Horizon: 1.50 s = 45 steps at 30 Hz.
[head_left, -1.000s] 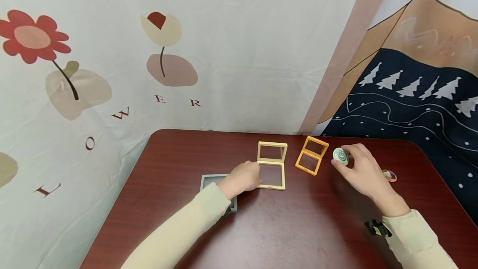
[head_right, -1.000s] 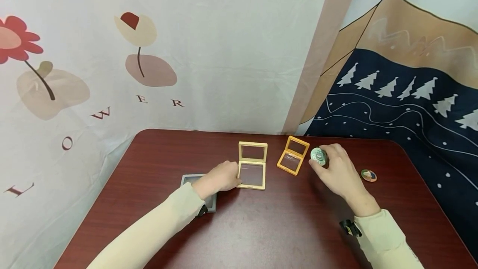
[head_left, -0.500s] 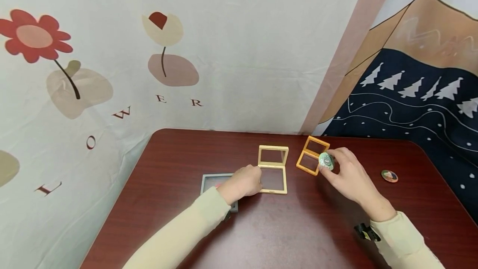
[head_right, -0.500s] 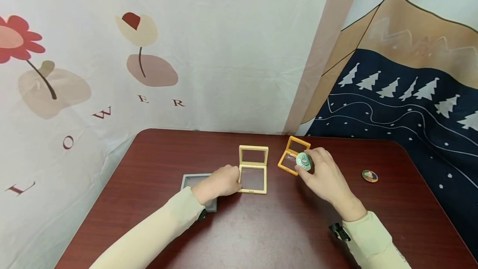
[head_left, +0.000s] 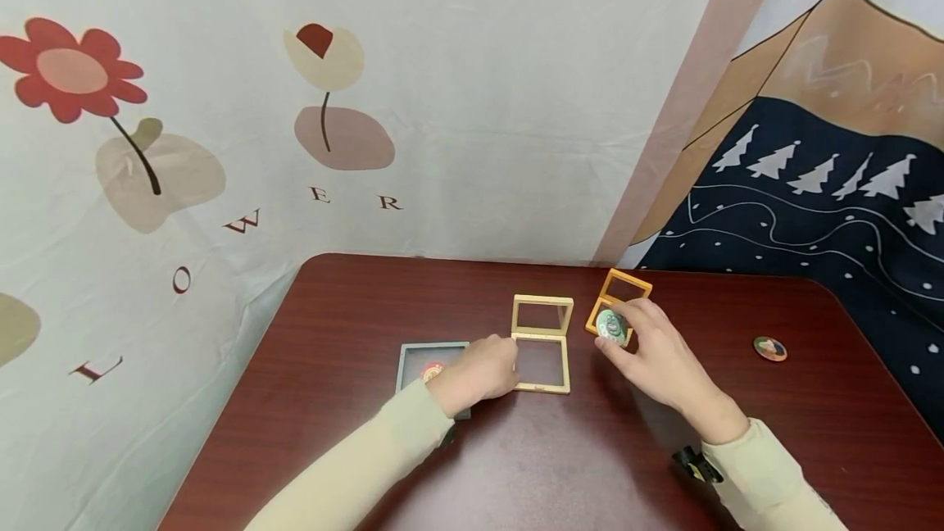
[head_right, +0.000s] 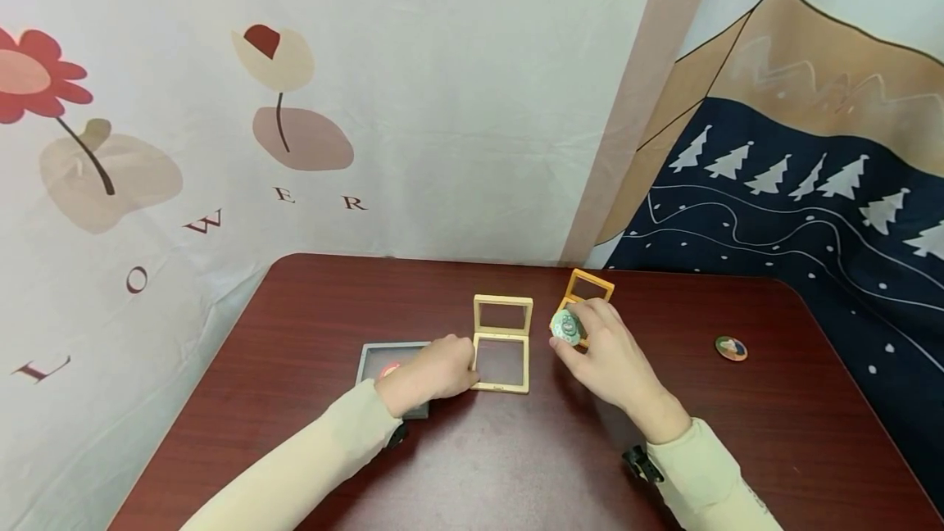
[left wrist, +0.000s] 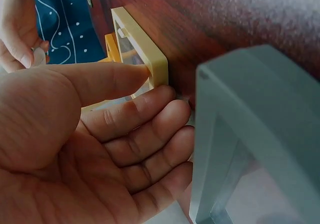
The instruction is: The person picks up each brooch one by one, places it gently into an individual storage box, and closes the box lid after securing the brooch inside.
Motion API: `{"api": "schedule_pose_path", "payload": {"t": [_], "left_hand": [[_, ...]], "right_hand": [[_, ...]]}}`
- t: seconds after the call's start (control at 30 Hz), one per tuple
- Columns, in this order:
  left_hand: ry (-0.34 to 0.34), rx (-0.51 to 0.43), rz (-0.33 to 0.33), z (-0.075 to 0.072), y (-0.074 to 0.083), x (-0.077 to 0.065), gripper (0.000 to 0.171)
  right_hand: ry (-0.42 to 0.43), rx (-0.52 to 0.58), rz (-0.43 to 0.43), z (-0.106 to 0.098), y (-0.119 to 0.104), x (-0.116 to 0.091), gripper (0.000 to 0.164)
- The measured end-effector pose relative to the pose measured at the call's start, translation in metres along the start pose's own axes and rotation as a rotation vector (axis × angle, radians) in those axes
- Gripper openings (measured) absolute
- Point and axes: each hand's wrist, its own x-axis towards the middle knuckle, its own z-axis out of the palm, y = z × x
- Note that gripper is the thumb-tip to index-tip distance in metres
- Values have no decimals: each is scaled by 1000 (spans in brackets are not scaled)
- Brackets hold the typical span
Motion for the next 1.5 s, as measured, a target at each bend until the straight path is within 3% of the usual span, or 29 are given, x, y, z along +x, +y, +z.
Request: {"api": "schedule_pose_path", "payload": {"t": [0.23,0.6,0.97,1.5], "left_hand": [[3,10,-10,4,1,-4,27],[55,29,35,9,-2,-12,39],[83,34,92,10,-6,-17,40],[76,40,91,10,-8,-17,36]], "right_hand": [[-5,18,-29,12,-11,-1,50],[-7,28,-91,28,-25,0,49],[-80,18,-115,47,-38,0,53],[-207,-23,-198,75,-38,5,48]]}}
